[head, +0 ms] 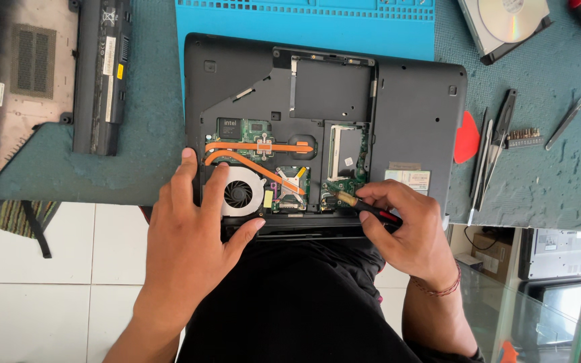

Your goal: The person works on the internal components of a disassembled laptop placed on a workbench. They use a screwdriver to remove screws from the cooling fan assembly and manipulate the copper heat pipes and fan unit. The person also handles a small circuit board and adjusts the position of the laptop chassis during the process.

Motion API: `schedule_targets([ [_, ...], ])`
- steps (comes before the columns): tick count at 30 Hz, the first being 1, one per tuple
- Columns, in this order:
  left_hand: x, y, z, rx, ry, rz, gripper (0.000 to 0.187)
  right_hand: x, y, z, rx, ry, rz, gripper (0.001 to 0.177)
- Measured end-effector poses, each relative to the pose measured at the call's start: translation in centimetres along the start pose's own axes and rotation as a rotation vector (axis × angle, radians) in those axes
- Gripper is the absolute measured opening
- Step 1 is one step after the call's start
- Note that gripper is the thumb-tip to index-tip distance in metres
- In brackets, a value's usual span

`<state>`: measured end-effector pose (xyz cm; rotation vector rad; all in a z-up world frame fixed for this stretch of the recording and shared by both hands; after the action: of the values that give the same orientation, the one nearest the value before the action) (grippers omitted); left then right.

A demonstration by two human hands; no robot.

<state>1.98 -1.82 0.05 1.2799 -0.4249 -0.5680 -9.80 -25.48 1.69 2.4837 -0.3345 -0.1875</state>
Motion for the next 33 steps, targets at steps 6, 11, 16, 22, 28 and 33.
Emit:
schedule_targets([
  [6, 0.1, 0.4, 0.9, -0.039, -0.027, 0.141, 0.064, 0.3, -0.1, -0.4, -0.012, 0.012, -0.026, 0.021],
  [11, 0.2, 0.2, 2.9, -0.143, -0.196, 0.203, 0.043, 0.2, -0.1, -0.2, -0.028, 0.011, -0.036, 0.021],
  [16, -0.1, -0.8, 4.1, -0.179, -0.253, 0.181, 0.028, 0.2, -0.1, -0.5, -0.030, 0.022, -0.041, 0.021],
  [22, -0.1, -1.2, 4.1, -0.163, -0.283, 0.164, 0.021, 0.3, -0.2, -0.9, -0.013, 0.015, -0.067, 0.019],
  [28, 0.1, -1.3, 4.2, -0.182, -0.265, 0.151, 0.019, 0.7, -1.2, -1.9, -0.016, 0.106, -0.098, 0.019],
  [33, 0.8, -0.7, 4.7, -0.260, -0.284, 0.152, 0.012, 1.1, -1.8, -2.1, -0.033, 0.137, -0.081, 0.015],
])
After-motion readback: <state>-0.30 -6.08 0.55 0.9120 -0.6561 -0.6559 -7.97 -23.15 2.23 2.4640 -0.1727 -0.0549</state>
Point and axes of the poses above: each hand's wrist, its own x-axis towards the middle knuckle, its own y-axis out of the back of the hand, z = x × y, the point moved 3 cm from there along x, towards the middle knuckle, and after that the axes turned 6 degrees about x, right-handed, at the moved point
